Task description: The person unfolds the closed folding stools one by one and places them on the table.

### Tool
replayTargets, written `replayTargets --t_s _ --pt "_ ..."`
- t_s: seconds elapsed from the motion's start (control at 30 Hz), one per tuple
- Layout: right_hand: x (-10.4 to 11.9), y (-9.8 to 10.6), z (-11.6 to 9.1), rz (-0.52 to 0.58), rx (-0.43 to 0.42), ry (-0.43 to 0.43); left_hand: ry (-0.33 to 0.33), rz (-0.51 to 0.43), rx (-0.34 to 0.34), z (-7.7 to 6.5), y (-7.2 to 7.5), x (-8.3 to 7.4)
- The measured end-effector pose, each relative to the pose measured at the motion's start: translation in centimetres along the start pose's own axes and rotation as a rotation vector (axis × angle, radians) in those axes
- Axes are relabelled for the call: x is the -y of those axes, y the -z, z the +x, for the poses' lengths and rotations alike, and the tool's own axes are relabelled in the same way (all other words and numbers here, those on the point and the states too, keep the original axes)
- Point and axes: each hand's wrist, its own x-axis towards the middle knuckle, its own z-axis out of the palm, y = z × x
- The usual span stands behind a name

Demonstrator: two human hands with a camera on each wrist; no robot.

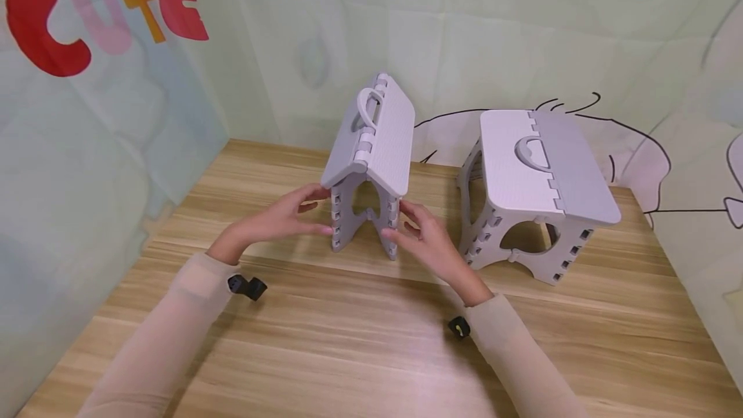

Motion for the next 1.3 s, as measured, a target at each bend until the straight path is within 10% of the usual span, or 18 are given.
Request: replayTargets --t_s 0.33,0.6,1.3 --pt "1.3 0.7 -0.6 -0.179 -0.152 0.018 0.059 0.074 -0.033 -0.8 2.1 -1.8" --pt "4.0 1.6 0.4 -0.233 -0.280 0.002 -0.019 0.084 -0.165 0.9 3.1 -4.2" --pt "9.6 3.0 8.7 -0.318 -0.122 -0.085 -0.080 0.092 -0.204 8.1 2.8 -9.0"
